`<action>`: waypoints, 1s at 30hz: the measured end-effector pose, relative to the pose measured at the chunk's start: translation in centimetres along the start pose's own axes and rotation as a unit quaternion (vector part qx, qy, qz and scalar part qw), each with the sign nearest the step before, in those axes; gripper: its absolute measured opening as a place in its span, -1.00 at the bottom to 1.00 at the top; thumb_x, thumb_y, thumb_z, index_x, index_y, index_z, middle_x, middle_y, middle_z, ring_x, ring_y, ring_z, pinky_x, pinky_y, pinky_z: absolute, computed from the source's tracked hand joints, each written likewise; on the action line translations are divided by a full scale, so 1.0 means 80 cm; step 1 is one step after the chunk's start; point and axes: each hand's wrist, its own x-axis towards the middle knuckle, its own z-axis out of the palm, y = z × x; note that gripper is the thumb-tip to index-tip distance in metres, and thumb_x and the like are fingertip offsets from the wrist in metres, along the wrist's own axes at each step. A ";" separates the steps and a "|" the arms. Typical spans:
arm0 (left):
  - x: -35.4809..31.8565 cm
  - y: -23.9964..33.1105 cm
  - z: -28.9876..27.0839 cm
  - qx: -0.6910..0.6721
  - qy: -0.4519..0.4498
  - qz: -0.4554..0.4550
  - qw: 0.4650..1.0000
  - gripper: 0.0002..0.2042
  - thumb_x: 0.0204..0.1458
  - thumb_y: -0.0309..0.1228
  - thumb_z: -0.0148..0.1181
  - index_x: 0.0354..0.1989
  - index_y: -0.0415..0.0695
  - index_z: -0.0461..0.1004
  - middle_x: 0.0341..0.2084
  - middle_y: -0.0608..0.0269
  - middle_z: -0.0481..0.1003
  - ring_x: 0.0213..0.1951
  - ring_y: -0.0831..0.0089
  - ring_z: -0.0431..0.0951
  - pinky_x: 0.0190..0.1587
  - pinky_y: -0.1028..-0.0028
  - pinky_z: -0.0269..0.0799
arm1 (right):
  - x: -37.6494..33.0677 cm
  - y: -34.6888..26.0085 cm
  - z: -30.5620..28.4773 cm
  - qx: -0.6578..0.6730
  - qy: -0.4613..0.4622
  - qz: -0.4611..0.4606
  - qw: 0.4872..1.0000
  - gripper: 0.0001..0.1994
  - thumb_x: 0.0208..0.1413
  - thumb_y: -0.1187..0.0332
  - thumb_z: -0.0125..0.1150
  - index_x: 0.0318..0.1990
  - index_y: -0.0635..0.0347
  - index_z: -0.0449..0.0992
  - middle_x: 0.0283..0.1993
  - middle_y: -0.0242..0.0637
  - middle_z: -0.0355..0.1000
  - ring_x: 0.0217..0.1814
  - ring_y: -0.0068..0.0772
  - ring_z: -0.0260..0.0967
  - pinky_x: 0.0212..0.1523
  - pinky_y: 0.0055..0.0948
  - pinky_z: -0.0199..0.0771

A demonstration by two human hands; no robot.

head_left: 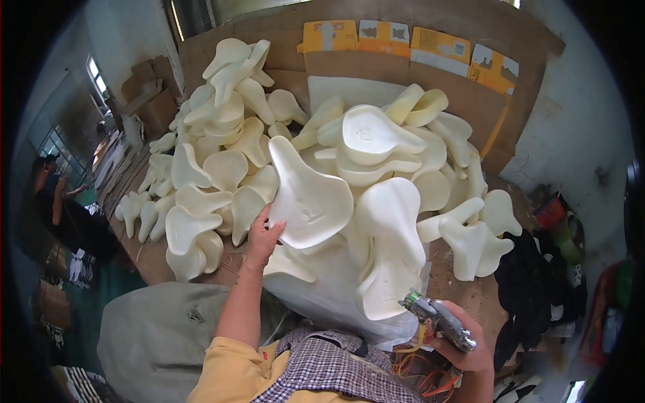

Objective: Unpack foam cushions from a bag, arrange them on a workbench, and apply a spray coating.

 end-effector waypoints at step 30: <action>0.268 0.028 -0.204 0.108 -0.215 -0.208 0.948 -0.55 -0.20 -0.24 0.22 -0.10 -0.17 0.38 -0.42 0.22 0.49 -0.51 0.41 0.53 -0.51 0.37 0.50 | 0.201 0.018 0.131 0.053 0.004 0.049 0.997 -0.81 0.11 0.39 0.05 -0.20 0.35 0.41 -0.34 -0.25 0.42 -0.27 -0.42 0.39 -0.22 -0.38 0.39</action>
